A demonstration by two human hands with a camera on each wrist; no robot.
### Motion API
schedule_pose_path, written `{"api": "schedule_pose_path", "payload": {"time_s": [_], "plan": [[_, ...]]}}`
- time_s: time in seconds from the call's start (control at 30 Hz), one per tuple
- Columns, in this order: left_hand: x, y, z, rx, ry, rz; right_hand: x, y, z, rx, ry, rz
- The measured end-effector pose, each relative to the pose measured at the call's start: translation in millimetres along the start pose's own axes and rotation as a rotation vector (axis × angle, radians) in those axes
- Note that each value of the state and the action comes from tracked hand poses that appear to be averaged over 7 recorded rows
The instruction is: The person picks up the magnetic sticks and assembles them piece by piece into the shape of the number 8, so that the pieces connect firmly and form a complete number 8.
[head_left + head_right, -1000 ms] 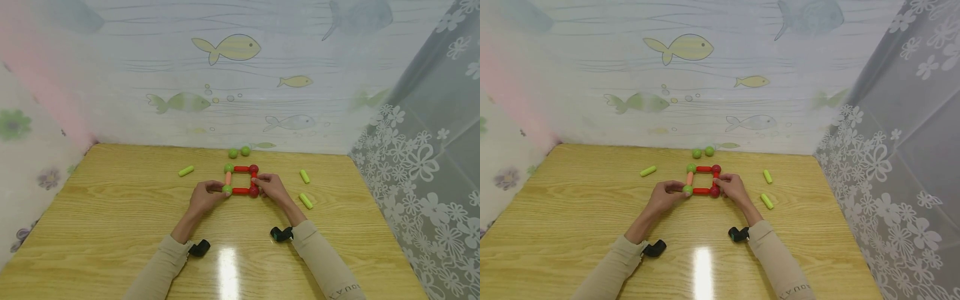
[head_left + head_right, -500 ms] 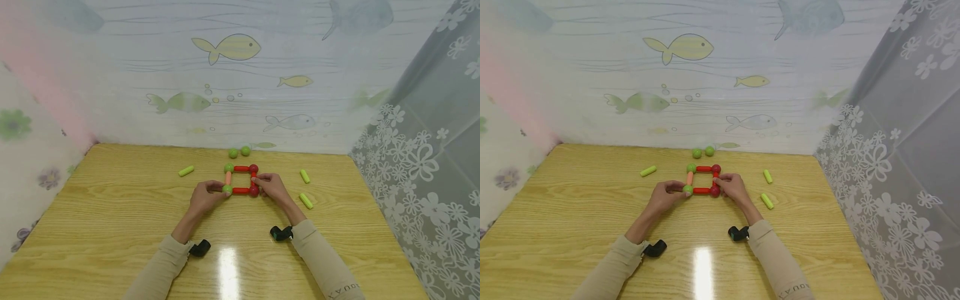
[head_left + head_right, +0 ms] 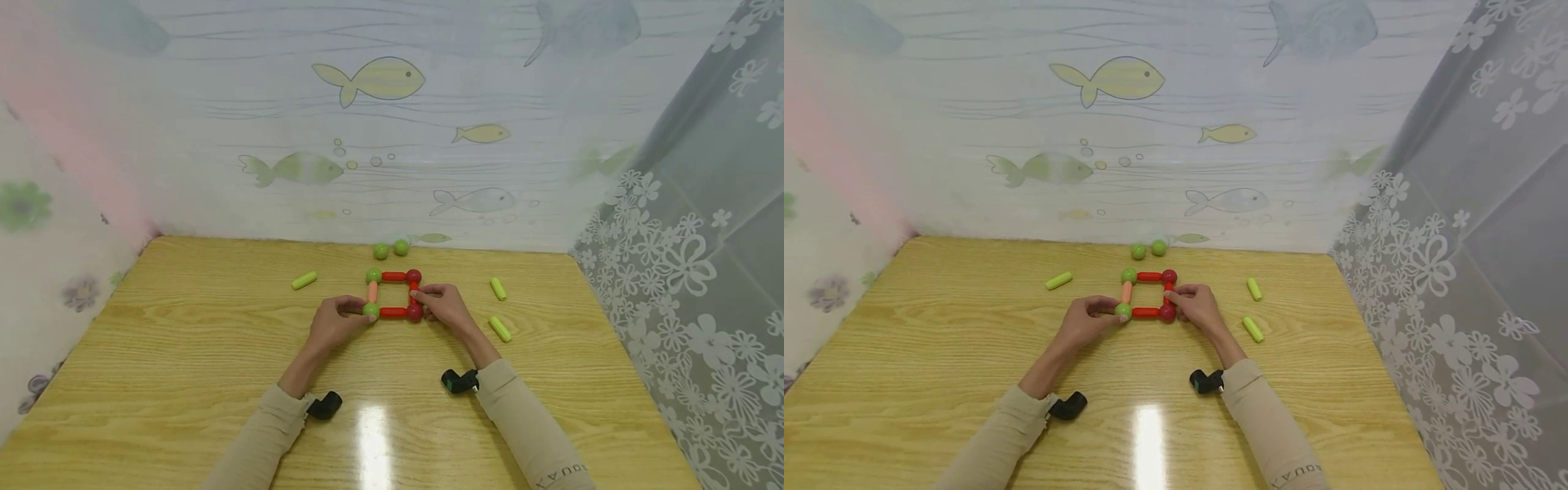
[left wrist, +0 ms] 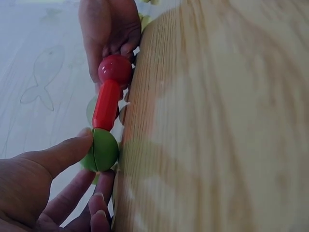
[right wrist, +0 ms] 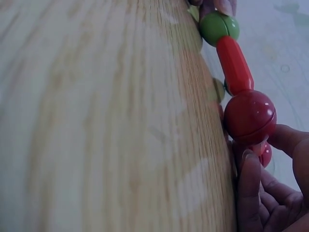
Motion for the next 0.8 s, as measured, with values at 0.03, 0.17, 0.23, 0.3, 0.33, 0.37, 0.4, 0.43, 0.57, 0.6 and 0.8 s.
{"api": "schedule_pose_path", "payload": {"time_s": [0.03,0.17,0.23,0.3,0.33,0.37,0.4,0.43,0.57,0.6,0.8], "plan": [[-0.3,-0.4,-0.2,0.003,-0.012,0.01,0,1,-0.7,0.004,0.003,0.008],[-3.3,-5.7,-0.7,0.005,-0.069,0.063,-1,4,-3.9,0.015,0.016,0.02],[-6.7,-11.4,-2.3,-0.007,-0.1,0.11,-1,6,-5.6,0.018,0.019,0.024],[-10.9,-17.4,-4.3,-0.016,-0.14,0.143,-2,8,-6.9,0.022,0.019,0.019],[-13.3,-20.7,-5.6,-0.018,-0.163,0.153,-2,9,-7.8,0.022,0.017,0.019],[-15.6,-24.0,-7.0,-0.023,-0.187,0.166,-2,10,-8.1,0.021,0.015,0.017],[-17.7,-26.2,-8.0,-0.021,-0.211,0.169,-2,10,-8.9,0.02,0.014,0.016],[-19.4,-28.0,-8.9,-0.014,-0.244,0.165,-2,10,-9.0,0.018,0.012,0.014],[-25.8,-31.1,-10.7,0.04,-0.366,0.157,-3,12,-10.7,0.016,0.02,0.02],[-27.9,-31.0,-10.4,0.058,-0.39,0.159,-3,13,-11.3,0.017,0.026,0.023],[-54.5,-30.0,-11.9,0.166,-0.346,0.131,-3,15,-14.0,0.018,0.038,0.031]]}}
Point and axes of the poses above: each hand's wrist, its own z-axis away from the middle knuckle, its own x-axis out of the palm, y = z × x, the point moved 7 cm from there along -z, towards the middle knuckle, and after that the axes turned 13 degrees about -y, right-handed, at the moved point
